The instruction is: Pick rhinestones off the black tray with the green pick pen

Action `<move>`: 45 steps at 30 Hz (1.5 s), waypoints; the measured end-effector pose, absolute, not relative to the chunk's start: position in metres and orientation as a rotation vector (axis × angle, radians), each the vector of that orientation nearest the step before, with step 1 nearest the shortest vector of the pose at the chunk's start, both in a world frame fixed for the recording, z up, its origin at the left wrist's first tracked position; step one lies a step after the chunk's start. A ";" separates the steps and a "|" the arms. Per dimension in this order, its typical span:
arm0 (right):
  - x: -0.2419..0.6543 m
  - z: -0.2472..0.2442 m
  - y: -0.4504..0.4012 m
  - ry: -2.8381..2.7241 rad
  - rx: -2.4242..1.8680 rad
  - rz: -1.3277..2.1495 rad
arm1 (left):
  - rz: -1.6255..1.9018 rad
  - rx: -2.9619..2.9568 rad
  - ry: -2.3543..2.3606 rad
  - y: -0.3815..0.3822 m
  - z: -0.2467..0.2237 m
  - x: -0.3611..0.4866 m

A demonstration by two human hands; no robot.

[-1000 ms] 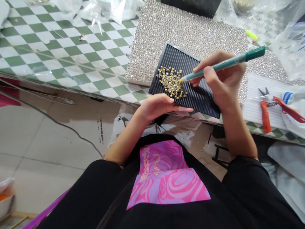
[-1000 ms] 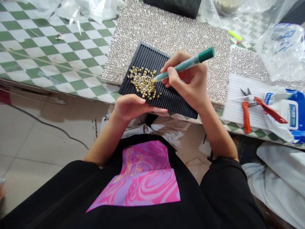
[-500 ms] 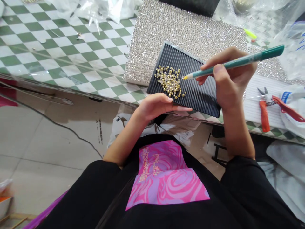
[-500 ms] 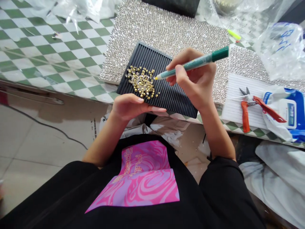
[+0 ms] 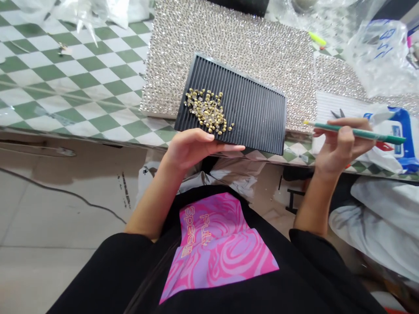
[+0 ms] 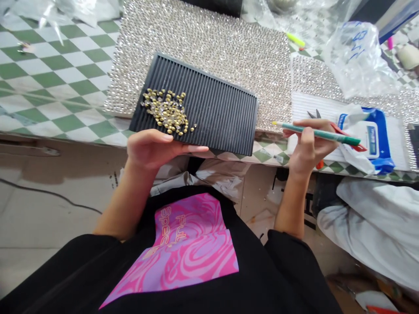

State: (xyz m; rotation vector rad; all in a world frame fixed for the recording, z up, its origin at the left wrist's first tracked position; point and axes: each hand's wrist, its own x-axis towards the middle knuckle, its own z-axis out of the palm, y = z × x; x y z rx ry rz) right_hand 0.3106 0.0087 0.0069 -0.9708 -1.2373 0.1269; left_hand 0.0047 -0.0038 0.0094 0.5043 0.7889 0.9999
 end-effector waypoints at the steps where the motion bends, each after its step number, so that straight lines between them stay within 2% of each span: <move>1: 0.312 0.004 0.005 -1.234 -1.010 0.092 | 0.999 0.512 0.787 -0.004 0.009 0.004; 10: 0.296 0.012 -0.011 -1.402 -1.157 -0.258 | 1.024 0.439 0.785 -0.004 0.014 0.005; 21: 0.308 0.002 -0.018 -1.696 -1.147 -0.488 | 1.062 0.445 0.729 -0.005 0.016 0.004; 45: 0.310 0.003 -0.020 -1.778 -1.103 -0.535 | 1.035 0.539 0.560 -0.003 0.005 0.000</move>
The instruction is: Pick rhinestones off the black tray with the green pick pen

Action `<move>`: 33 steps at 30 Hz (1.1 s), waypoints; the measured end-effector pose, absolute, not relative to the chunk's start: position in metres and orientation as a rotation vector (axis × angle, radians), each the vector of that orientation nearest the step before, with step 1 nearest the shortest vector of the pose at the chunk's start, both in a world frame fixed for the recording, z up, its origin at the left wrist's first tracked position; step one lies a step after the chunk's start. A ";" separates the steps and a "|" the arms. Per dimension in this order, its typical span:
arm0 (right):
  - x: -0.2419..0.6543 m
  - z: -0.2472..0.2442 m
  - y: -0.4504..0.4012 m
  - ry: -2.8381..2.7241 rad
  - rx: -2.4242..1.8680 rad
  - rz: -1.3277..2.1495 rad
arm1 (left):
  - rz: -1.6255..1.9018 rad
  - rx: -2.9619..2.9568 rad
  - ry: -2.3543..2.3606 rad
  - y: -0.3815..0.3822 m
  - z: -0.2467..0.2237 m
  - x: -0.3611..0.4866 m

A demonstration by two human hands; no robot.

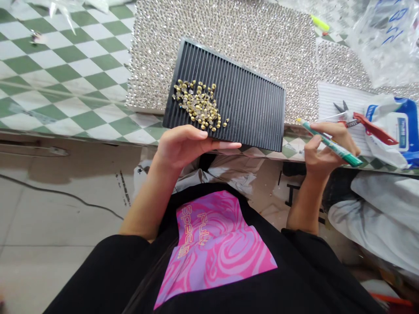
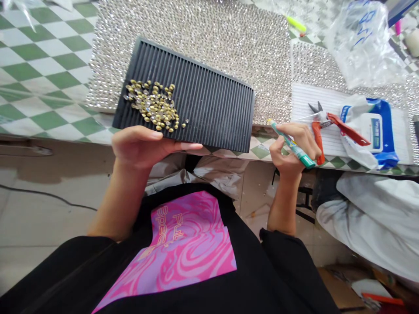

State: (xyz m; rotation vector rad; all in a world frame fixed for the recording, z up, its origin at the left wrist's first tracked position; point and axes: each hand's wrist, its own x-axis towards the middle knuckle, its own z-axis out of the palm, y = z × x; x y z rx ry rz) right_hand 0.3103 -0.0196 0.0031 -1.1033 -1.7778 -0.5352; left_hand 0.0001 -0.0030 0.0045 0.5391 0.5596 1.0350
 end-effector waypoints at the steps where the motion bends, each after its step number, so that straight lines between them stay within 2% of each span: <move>1: 0.310 0.003 -0.019 -1.775 -1.104 -0.542 | 1.040 0.556 0.543 -0.003 0.005 0.000; 11: 0.310 0.003 -0.017 -1.820 -1.014 -0.441 | 1.033 0.567 0.573 -0.002 0.002 -0.002; 22: 0.310 0.002 -0.021 -1.743 -1.159 -0.582 | 1.066 0.629 0.557 -0.002 0.001 -0.002; 33: 0.313 -0.001 -0.017 -1.644 -1.099 -0.487 | 1.025 0.615 0.548 -0.002 0.000 -0.003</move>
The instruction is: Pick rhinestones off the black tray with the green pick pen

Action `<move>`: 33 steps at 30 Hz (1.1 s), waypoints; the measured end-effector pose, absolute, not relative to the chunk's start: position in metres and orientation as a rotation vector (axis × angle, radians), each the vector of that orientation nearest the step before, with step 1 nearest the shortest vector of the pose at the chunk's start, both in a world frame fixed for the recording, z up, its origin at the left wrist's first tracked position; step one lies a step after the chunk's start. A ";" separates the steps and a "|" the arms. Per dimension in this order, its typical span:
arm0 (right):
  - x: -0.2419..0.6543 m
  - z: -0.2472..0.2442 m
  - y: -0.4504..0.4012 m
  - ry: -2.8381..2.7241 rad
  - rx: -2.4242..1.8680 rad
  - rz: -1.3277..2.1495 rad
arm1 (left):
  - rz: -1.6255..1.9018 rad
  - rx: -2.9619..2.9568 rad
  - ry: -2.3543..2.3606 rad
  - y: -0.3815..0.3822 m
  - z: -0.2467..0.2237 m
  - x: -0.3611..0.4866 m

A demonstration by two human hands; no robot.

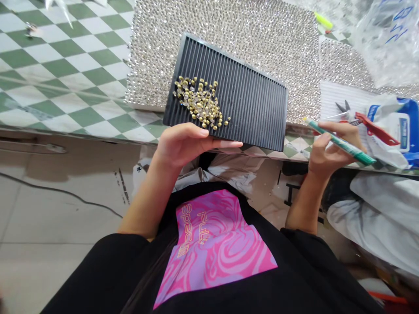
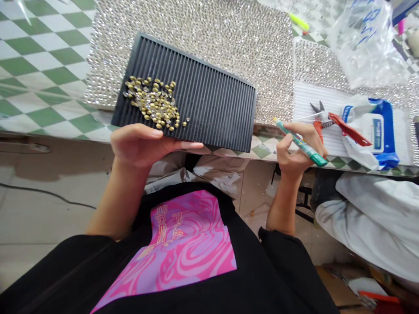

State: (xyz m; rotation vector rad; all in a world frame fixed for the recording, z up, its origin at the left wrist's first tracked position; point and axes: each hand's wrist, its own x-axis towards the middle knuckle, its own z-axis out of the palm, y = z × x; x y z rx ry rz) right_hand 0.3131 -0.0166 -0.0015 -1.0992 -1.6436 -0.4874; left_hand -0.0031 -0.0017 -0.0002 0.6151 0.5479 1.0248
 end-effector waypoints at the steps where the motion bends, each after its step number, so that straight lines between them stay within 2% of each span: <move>1: 0.314 -0.002 -0.016 -1.638 -1.096 -0.481 | 1.018 0.613 0.557 -0.002 0.000 -0.003; 33: 0.312 -0.005 -0.010 -1.527 -1.045 -0.308 | 1.018 0.621 0.604 -0.003 0.004 -0.001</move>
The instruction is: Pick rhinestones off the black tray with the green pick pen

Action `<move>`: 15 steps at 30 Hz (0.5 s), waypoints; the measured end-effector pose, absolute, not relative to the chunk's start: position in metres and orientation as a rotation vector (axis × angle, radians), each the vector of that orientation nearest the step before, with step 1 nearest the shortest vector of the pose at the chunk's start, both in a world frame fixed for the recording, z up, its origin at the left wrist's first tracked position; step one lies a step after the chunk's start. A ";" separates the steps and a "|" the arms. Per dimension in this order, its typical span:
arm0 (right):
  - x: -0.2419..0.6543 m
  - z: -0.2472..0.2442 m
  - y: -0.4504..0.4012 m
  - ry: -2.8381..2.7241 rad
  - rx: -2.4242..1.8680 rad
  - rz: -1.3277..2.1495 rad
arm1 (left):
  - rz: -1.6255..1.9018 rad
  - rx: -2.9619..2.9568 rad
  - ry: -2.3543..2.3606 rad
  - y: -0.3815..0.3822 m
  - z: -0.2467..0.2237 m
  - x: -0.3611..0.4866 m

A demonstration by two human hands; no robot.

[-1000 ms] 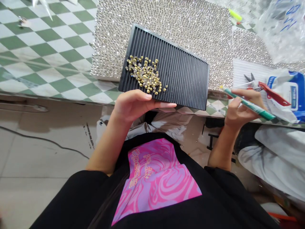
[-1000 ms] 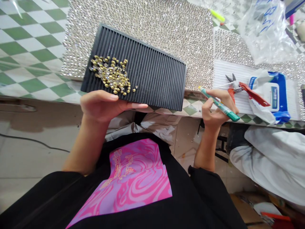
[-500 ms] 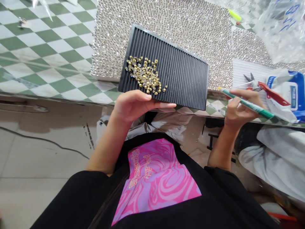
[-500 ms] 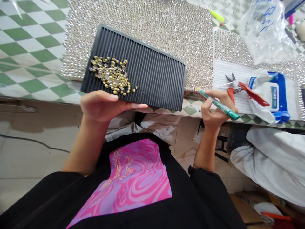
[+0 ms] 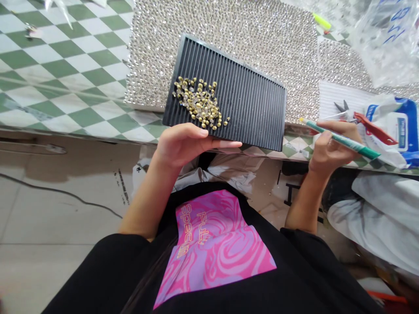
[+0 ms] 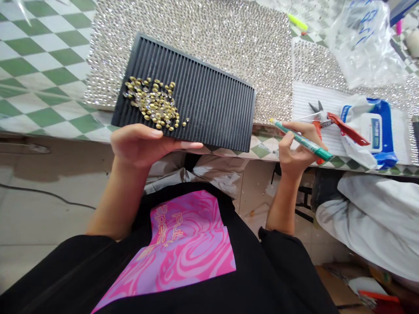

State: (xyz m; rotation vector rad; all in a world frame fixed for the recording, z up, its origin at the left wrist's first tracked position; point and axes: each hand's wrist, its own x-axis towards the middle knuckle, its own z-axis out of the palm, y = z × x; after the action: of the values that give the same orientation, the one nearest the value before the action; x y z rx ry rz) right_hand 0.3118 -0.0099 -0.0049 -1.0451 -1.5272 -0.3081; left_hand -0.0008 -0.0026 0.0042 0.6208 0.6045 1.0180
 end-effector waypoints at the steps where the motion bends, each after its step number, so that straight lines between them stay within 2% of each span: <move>1: 0.312 -0.005 -0.010 -1.523 -1.051 -0.304 | 1.021 0.611 0.593 -0.003 0.005 0.000; 15: 0.306 0.001 -0.012 -1.510 -1.130 -0.323 | 1.044 0.594 0.553 -0.002 0.005 0.001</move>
State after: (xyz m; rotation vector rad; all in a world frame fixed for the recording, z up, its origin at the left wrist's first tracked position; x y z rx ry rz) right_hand 0.3060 -0.0116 0.0012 -1.1297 -1.5099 -0.3228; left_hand 0.0007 -0.0021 0.0053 0.5943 0.5530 1.0438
